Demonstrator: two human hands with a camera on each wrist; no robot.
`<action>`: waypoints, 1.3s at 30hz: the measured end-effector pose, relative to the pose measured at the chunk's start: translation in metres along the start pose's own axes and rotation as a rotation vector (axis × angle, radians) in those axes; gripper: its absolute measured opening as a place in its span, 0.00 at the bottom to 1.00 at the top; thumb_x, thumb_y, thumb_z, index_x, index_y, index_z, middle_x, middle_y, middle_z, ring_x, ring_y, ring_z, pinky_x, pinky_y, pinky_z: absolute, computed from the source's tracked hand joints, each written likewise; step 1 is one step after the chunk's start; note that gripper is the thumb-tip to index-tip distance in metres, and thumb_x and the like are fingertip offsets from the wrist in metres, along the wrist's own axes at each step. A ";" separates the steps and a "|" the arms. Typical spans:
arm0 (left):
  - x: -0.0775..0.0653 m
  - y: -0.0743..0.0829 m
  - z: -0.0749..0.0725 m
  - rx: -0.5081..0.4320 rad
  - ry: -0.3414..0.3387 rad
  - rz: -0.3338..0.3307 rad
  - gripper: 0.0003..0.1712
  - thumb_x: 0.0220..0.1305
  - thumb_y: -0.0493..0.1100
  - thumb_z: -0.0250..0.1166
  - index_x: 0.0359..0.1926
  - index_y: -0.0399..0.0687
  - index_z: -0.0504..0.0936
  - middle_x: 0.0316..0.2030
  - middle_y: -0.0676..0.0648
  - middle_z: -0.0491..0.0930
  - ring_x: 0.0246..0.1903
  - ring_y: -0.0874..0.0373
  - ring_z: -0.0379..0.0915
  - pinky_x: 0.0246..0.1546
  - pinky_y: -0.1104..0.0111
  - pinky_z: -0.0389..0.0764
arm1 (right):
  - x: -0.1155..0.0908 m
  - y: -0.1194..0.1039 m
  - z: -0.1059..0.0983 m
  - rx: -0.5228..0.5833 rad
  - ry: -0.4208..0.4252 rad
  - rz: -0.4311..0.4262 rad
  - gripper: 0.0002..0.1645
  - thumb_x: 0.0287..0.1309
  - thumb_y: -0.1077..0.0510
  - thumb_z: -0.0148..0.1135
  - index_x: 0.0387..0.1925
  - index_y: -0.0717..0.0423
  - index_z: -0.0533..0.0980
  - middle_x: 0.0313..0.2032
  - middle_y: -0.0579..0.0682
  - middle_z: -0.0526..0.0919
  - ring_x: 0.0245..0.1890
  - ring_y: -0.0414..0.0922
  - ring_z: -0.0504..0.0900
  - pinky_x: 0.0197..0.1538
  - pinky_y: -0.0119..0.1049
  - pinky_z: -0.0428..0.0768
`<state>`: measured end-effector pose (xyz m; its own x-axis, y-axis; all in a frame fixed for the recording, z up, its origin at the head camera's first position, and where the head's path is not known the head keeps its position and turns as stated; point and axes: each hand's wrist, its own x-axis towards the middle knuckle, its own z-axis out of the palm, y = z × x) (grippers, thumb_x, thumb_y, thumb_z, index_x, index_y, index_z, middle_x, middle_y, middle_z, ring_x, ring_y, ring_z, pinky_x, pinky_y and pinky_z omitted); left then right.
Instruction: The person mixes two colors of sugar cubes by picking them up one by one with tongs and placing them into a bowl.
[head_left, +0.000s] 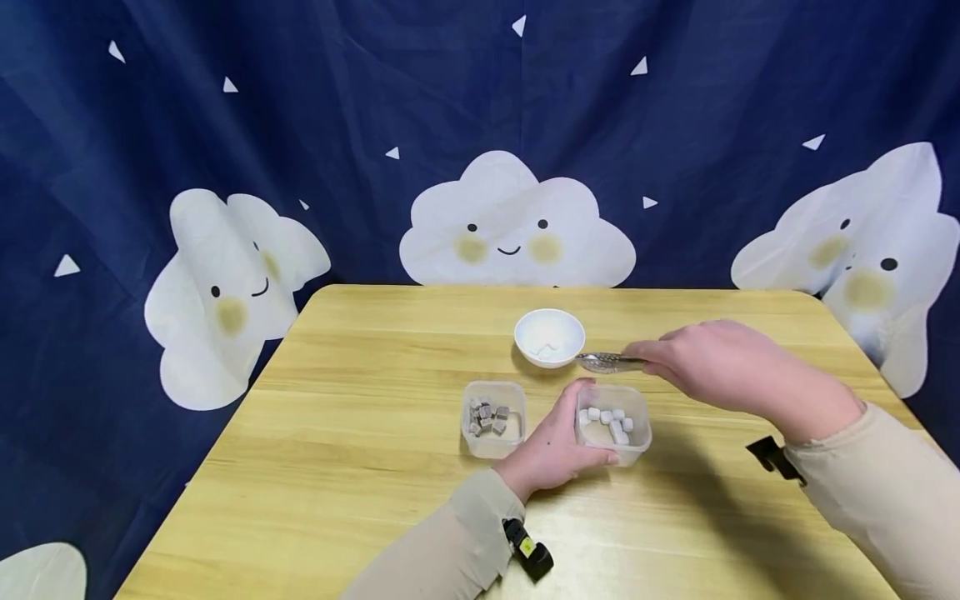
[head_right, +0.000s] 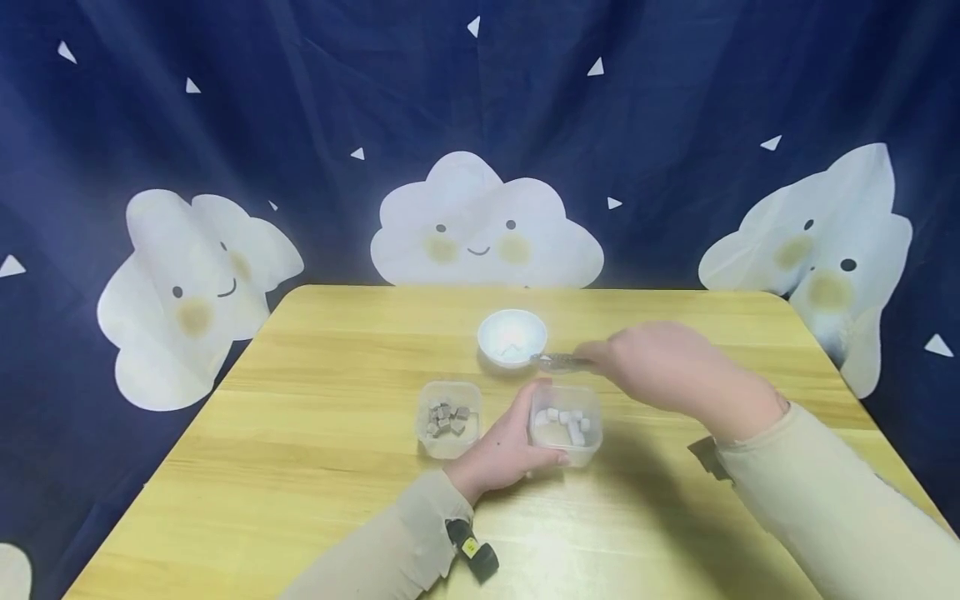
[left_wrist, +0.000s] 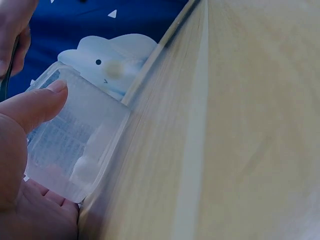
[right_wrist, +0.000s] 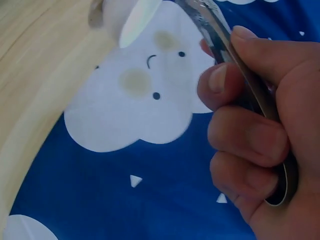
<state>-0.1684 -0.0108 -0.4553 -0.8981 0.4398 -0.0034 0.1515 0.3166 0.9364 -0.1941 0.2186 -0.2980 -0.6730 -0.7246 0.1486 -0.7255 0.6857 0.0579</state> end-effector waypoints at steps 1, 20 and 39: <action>0.000 0.000 0.000 -0.004 0.000 -0.001 0.61 0.51 0.50 0.81 0.77 0.72 0.50 0.68 0.58 0.65 0.62 0.63 0.66 0.68 0.60 0.62 | 0.004 0.002 0.001 0.006 -0.002 0.001 0.14 0.66 0.56 0.65 0.52 0.43 0.83 0.23 0.35 0.79 0.17 0.36 0.73 0.23 0.46 0.78; 0.001 -0.002 0.002 -0.013 0.000 0.023 0.62 0.51 0.48 0.81 0.78 0.62 0.50 0.65 0.57 0.67 0.60 0.63 0.67 0.67 0.62 0.62 | 0.057 0.035 0.068 0.073 -0.023 0.070 0.13 0.68 0.56 0.63 0.52 0.45 0.83 0.33 0.42 0.87 0.29 0.47 0.84 0.30 0.52 0.80; 0.000 -0.002 -0.001 0.004 0.000 0.037 0.62 0.52 0.49 0.81 0.78 0.60 0.50 0.65 0.57 0.67 0.60 0.63 0.66 0.68 0.62 0.62 | 0.065 0.032 0.069 0.071 -0.039 0.056 0.15 0.66 0.56 0.65 0.53 0.49 0.82 0.30 0.45 0.85 0.27 0.47 0.83 0.30 0.53 0.80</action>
<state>-0.1691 -0.0119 -0.4565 -0.8919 0.4511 0.0311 0.1860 0.3034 0.9345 -0.2707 0.1886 -0.3547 -0.7167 -0.6885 0.1108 -0.6943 0.7195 -0.0200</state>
